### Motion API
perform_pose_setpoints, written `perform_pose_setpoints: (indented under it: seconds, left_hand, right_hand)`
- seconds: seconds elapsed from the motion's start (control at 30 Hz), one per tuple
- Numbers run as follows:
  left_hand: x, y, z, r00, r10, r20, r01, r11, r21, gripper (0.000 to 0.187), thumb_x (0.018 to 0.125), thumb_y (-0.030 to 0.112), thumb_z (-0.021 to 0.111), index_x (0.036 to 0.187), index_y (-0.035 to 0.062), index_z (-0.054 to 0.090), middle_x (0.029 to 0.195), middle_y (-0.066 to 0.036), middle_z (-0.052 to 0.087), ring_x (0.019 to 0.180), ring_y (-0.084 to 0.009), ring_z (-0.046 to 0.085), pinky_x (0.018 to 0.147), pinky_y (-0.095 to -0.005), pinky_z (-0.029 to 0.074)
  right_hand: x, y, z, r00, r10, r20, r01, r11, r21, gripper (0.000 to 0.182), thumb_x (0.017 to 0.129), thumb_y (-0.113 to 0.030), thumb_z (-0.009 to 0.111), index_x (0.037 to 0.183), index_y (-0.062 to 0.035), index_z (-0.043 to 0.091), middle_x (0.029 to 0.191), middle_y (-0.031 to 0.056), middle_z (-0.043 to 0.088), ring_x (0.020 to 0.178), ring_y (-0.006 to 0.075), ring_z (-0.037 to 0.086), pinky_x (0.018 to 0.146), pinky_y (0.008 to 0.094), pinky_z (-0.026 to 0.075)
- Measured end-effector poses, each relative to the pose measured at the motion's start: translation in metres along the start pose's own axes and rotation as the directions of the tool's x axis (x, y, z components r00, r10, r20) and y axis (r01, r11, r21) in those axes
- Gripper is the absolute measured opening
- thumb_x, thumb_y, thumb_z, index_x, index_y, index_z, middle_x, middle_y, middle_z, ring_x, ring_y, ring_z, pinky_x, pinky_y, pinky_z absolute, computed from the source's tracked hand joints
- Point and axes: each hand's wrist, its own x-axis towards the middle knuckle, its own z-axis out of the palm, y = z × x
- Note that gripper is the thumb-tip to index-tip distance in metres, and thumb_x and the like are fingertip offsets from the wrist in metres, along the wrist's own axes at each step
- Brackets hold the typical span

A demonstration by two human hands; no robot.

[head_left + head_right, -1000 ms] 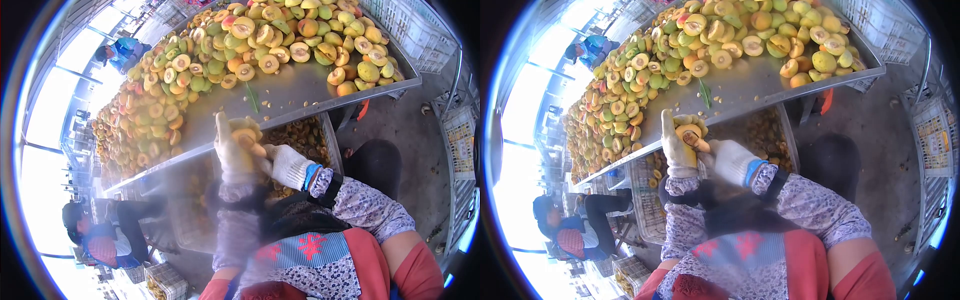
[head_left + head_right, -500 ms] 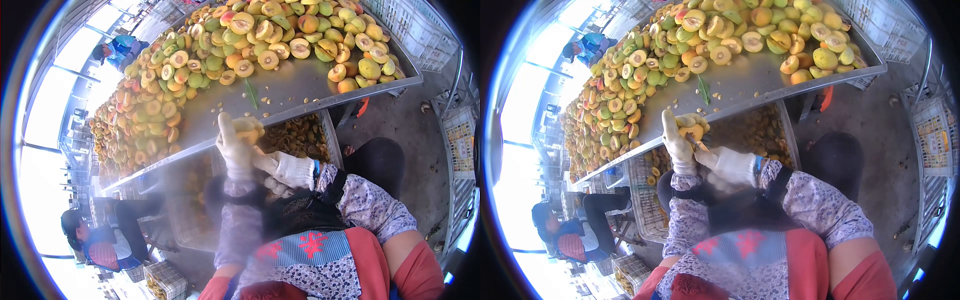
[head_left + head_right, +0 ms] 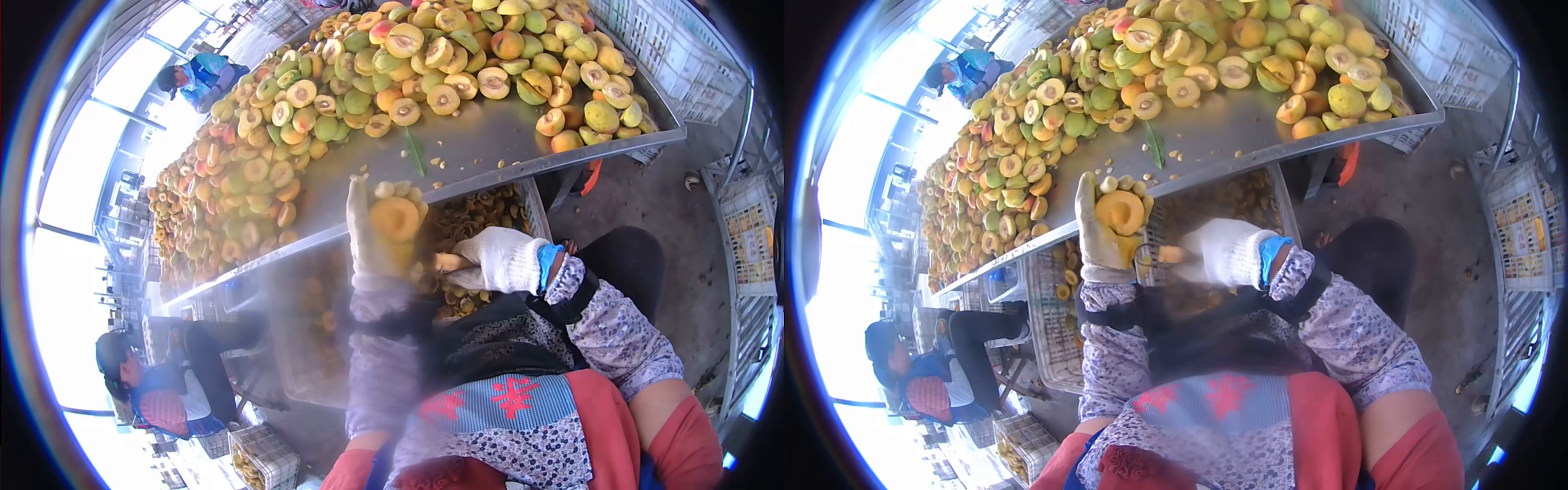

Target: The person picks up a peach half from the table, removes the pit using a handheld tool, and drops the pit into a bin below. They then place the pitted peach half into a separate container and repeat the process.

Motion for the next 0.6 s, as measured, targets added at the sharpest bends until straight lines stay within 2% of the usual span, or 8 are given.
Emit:
perform_pose_setpoints:
  seconds: [0.1, 0.33, 0.4, 0.47, 0.5, 0.53, 0.57, 0.6]
  left_hand:
    - [-0.019, 0.008, 0.004, 0.997, 0.072, 0.032, -0.076, 0.985, 0.154, 0.036, 0.098, 0.043, 0.060, 0.084, 0.0097, 0.056, 0.085, -0.008, 0.062, 0.080, -0.0262, 0.064, 0.068, -0.0394, 0.057]
    - [-0.044, 0.085, -0.076, 0.938, 0.341, -0.056, -0.238, 0.754, 0.613, 0.042, 0.100, 0.043, 0.057, 0.091, 0.0025, 0.064, 0.079, -0.008, 0.063, 0.069, -0.0184, 0.062, 0.060, -0.0322, 0.054]
    - [-0.034, 0.121, -0.138, 0.916, 0.365, 0.168, -0.154, -0.068, 0.986, 0.044, 0.099, 0.040, 0.059, 0.090, -0.0011, 0.070, 0.080, -0.008, 0.067, 0.070, -0.0150, 0.061, 0.059, -0.0311, 0.050]
    - [-0.038, 0.137, -0.120, 0.872, 0.365, 0.326, -0.104, -0.513, 0.852, 0.041, 0.098, 0.036, 0.061, 0.090, -0.0031, 0.072, 0.080, -0.007, 0.068, 0.073, -0.0125, 0.060, 0.064, -0.0306, 0.049]
    - [-0.018, 0.138, -0.120, 0.745, 0.446, 0.496, -0.256, -0.496, 0.830, 0.036, 0.097, 0.033, 0.062, 0.099, -0.0020, 0.071, 0.081, -0.005, 0.068, 0.075, -0.0112, 0.059, 0.069, -0.0295, 0.048]
    - [-0.020, 0.134, -0.066, 0.857, 0.493, 0.149, -0.136, -0.063, 0.989, 0.035, 0.096, 0.033, 0.064, 0.107, 0.0003, 0.071, 0.086, -0.006, 0.068, 0.076, -0.0114, 0.058, 0.071, -0.0278, 0.047]
    - [0.027, 0.144, -0.101, 0.708, 0.423, 0.566, -0.425, -0.385, 0.819, 0.038, 0.096, 0.033, 0.065, 0.118, 0.0023, 0.066, 0.092, -0.004, 0.068, 0.075, -0.0128, 0.055, 0.070, -0.0286, 0.047]
    - [0.043, 0.135, -0.070, 0.744, 0.460, 0.484, -0.385, -0.298, 0.874, 0.043, 0.096, 0.034, 0.065, 0.125, 0.0026, 0.062, 0.100, -0.006, 0.068, 0.081, -0.0140, 0.058, 0.073, -0.0282, 0.048]
  right_hand:
    - [0.009, 0.009, 0.020, 0.921, -0.173, -0.349, 0.211, 0.975, 0.072, 0.034, 0.089, -0.038, 0.068, 0.096, -0.0046, 0.068, 0.079, 0.0209, 0.068, 0.078, 0.0407, 0.067, 0.068, 0.0446, 0.053]
    - [-0.005, -0.018, -0.011, 0.965, 0.244, 0.098, -0.231, 0.965, -0.125, 0.049, 0.093, -0.050, 0.055, 0.102, -0.0036, 0.068, 0.096, 0.0254, 0.069, 0.095, 0.0405, 0.067, 0.083, 0.0489, 0.051]
    - [-0.011, -0.017, -0.015, 0.977, 0.213, 0.009, -0.213, 0.976, -0.043, 0.051, 0.093, -0.050, 0.055, 0.104, -0.0021, 0.067, 0.095, 0.0252, 0.069, 0.094, 0.0412, 0.067, 0.083, 0.0488, 0.052]
    - [-0.011, -0.017, -0.016, 0.989, 0.058, -0.133, -0.070, 0.994, -0.088, 0.051, 0.093, -0.050, 0.056, 0.105, -0.0013, 0.066, 0.095, 0.0252, 0.069, 0.093, 0.0423, 0.066, 0.082, 0.0487, 0.052]
    - [-0.010, -0.026, -0.022, 0.993, 0.051, -0.109, -0.056, 0.997, -0.050, 0.052, 0.095, -0.052, 0.050, 0.104, -0.0041, 0.068, 0.099, 0.0230, 0.070, 0.093, 0.0411, 0.066, 0.084, 0.0476, 0.052]
    - [-0.009, -0.029, -0.027, 0.996, 0.044, -0.083, -0.045, 0.999, -0.010, 0.055, 0.096, -0.055, 0.044, 0.103, -0.0068, 0.070, 0.103, 0.0208, 0.070, 0.093, 0.0400, 0.066, 0.086, 0.0465, 0.051]
    - [-0.006, -0.025, -0.026, 0.996, -0.015, -0.090, 0.009, 0.998, -0.063, 0.043, 0.097, -0.047, 0.046, 0.106, -0.0103, 0.067, 0.099, 0.0191, 0.070, 0.091, 0.0394, 0.066, 0.084, 0.0472, 0.052]
    - [-0.006, -0.024, -0.031, 0.996, -0.011, -0.094, 0.006, 0.998, -0.062, 0.043, 0.097, -0.047, 0.046, 0.106, -0.0103, 0.067, 0.099, 0.0191, 0.070, 0.091, 0.0394, 0.066, 0.084, 0.0472, 0.052]
